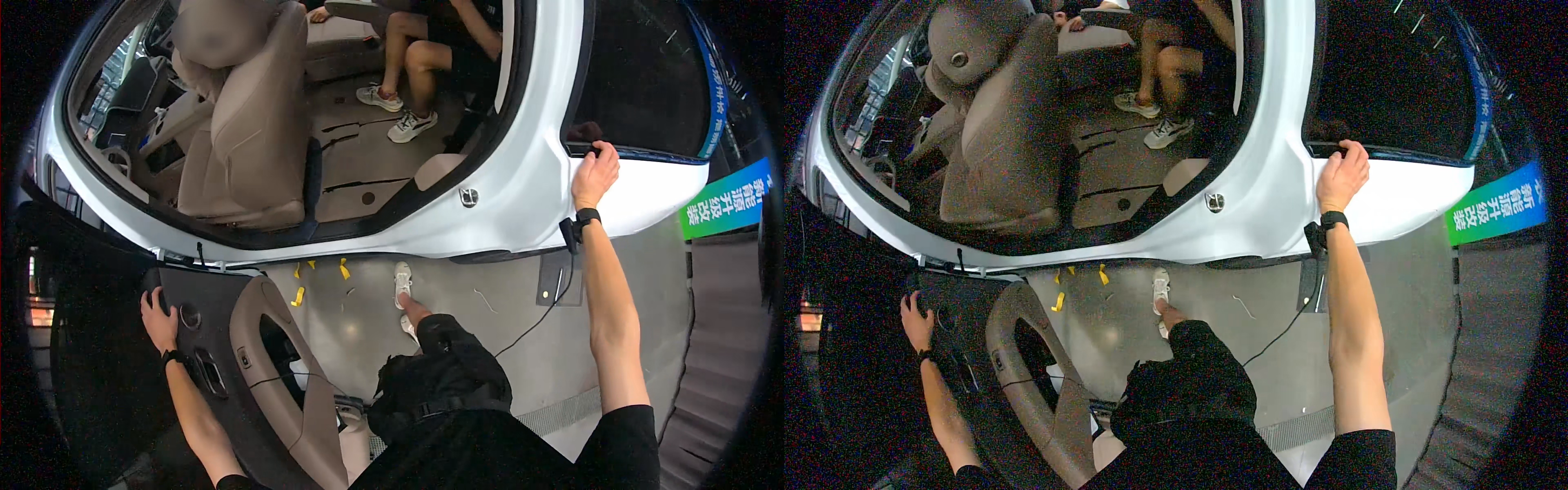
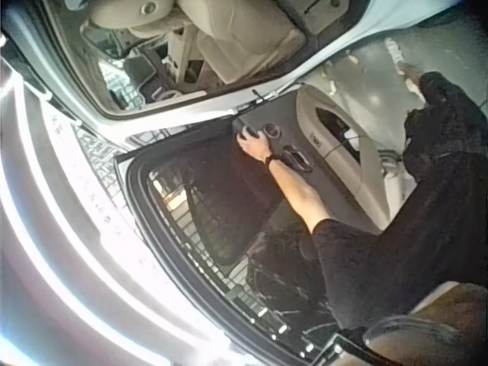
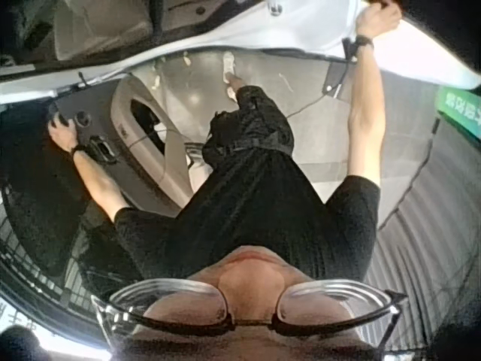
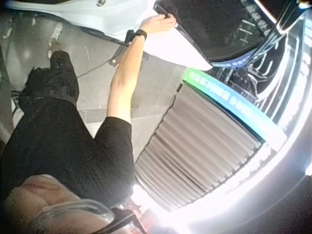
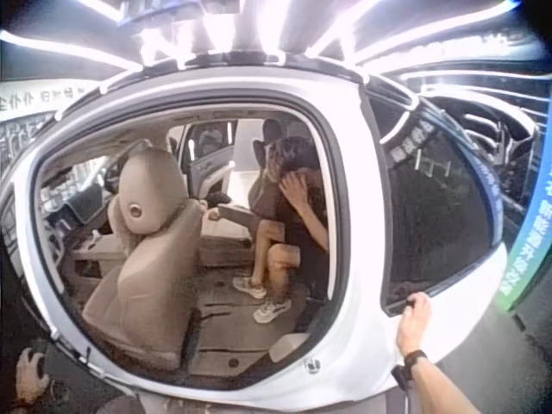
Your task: The person stands by the open rear door of a white car while another person inside installs a floor mat. The person holds the door open and observes the process without directly manipulating tools or parts.
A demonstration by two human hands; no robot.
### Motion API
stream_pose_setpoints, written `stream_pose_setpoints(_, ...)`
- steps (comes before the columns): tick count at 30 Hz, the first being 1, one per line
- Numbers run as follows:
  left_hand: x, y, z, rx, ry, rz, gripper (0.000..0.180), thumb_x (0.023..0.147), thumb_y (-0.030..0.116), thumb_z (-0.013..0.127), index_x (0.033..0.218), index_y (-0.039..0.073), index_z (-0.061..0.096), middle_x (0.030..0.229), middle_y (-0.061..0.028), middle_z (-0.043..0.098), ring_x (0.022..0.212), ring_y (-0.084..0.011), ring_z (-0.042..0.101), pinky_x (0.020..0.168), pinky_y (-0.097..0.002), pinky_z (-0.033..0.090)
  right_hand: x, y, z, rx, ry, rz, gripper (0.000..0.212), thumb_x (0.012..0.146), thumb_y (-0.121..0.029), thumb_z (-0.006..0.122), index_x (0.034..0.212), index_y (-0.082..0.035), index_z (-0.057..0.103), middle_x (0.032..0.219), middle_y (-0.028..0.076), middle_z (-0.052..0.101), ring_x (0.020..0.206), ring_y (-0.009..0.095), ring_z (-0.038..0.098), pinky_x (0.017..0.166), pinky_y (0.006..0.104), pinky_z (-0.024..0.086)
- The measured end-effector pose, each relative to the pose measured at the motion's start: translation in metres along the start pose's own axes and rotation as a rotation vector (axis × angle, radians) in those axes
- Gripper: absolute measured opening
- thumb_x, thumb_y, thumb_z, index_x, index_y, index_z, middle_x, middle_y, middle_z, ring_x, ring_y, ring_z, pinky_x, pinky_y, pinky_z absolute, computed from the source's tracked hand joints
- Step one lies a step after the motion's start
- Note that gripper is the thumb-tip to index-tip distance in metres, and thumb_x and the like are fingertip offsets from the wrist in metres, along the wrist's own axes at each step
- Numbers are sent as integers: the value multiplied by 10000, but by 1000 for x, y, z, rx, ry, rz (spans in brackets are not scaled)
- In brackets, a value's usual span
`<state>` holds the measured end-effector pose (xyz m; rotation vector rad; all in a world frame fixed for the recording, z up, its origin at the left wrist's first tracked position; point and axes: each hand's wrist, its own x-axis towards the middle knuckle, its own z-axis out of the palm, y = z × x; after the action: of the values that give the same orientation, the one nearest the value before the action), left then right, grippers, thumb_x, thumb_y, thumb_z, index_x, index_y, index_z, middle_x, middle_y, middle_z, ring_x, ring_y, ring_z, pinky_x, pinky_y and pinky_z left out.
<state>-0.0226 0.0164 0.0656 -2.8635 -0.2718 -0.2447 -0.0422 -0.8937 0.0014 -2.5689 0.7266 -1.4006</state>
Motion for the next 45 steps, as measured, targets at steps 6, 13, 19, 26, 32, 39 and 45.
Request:
stream_pose_setpoints(6,-2,-8,3,-39,3,-18,536,837,104,690,1344,183,534,1490,-213,411,1352,-401,432,1115,-465,386,-1,-2,1,12,-7,-5,255,899,-183,511,1126,-95,587,1255,119,557,1206,336,483,1051,471,331)
stream_pose_setpoints(13,-3,-4,2,-2,12,-15,496,882,92,655,1354,175,524,1487,-214,412,1359,-397,423,1114,-470,390,-2,-2,0,-14,-27,6,270,912,-197,497,1147,-94,578,1262,119,554,1201,342,484,1048,471,329)
stream_pose_setpoints(19,-3,-11,9,9,86,48,565,865,86,685,1389,168,491,1451,-215,441,1314,-404,461,1085,-473,421,-2,-5,-1,-19,-18,-5,270,924,-204,484,1153,-99,578,1266,117,553,1198,340,486,1036,469,340)
stream_pose_setpoints(26,-3,-9,8,14,58,15,575,864,80,683,1397,172,488,1463,-206,437,1323,-395,455,1098,-468,409,-3,-2,0,-8,-19,-6,280,924,-207,483,1162,-97,581,1267,118,554,1191,344,491,1034,472,342)
stream_pose_setpoints(32,-3,-6,2,0,39,-12,559,866,83,671,1389,179,496,1474,-188,432,1344,-381,437,1118,-463,390,-3,-3,1,1,-22,6,277,923,-196,482,1161,-95,582,1268,118,554,1192,344,490,1044,474,336)
stream_pose_setpoints(39,-5,-2,0,9,41,-14,558,867,80,674,1387,172,496,1473,-186,431,1348,-379,434,1120,-458,390,-2,-3,0,-6,-16,-9,275,926,-192,482,1160,-86,581,1265,120,555,1188,345,493,1035,474,339)
stream_pose_setpoints(45,-5,1,-2,5,38,-21,552,863,72,674,1380,163,505,1471,-184,435,1350,-376,434,1120,-456,387,-2,-2,0,-3,-15,-14,273,928,-195,482,1158,-87,581,1255,121,559,1184,345,497,1032,473,342)
